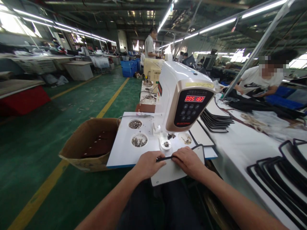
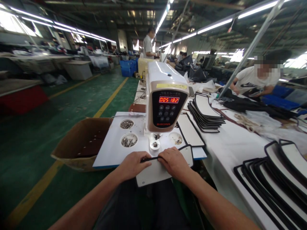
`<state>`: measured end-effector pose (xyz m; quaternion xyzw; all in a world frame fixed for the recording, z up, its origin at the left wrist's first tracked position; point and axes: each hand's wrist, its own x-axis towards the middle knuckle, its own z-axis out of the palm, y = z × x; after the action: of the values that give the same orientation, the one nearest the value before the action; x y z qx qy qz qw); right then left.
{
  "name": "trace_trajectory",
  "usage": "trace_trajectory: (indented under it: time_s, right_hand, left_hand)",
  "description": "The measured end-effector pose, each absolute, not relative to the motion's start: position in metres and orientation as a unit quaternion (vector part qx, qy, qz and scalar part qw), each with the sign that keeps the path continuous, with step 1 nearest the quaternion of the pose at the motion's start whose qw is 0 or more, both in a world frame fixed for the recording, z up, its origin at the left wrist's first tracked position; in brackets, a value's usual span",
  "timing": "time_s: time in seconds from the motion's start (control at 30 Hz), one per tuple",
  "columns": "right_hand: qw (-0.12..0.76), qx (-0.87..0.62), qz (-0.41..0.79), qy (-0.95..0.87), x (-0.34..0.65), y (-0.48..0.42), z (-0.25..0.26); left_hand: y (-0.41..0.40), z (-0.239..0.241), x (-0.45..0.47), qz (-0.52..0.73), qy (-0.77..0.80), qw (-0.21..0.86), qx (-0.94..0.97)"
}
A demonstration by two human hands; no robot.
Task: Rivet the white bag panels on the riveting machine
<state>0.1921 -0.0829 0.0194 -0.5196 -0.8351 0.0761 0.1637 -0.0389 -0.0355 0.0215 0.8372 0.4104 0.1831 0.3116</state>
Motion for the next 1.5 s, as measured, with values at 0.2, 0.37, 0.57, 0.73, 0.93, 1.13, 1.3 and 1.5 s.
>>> trace_trajectory:
  time_s: [0.2,0.37,0.57,0.73,0.93,1.13,1.3,1.5]
  right_hand:
    - [0.204,-0.594,0.136,-0.766,0.203,-0.082,0.000]
    - [0.241,-0.680,0.094,-0.686,0.182,-0.066,-0.013]
    - [0.266,-0.704,0.068,-0.655,0.188,-0.028,-0.012]
    - [0.255,-0.705,0.096,-0.655,0.191,-0.009,-0.012]
    - [0.270,-0.688,0.165,-0.653,0.191,-0.010,-0.017]
    - [0.337,-0.698,0.194,-0.602,0.184,-0.018,-0.018]
    - [0.492,-0.690,0.268,-0.459,0.162,-0.066,-0.037]
    - [0.526,-0.670,0.243,-0.464,0.159,-0.110,-0.046]
  left_hand:
    - [-0.035,0.002,-0.041,0.251,0.488,0.380,0.744]
    - [-0.022,-0.006,-0.004,0.300,0.518,0.385,0.702]
    - [0.012,-0.012,0.012,0.316,0.531,0.329,0.714]
    - [0.029,-0.023,0.012,0.303,0.540,0.331,0.712]
    - [0.036,-0.027,0.013,0.297,0.527,0.352,0.715]
    - [0.020,-0.013,0.001,0.312,0.531,0.367,0.697]
    - [-0.030,-0.015,-0.030,0.353,0.508,0.499,0.607]
    - [-0.052,-0.010,-0.035,0.314,0.531,0.404,0.676]
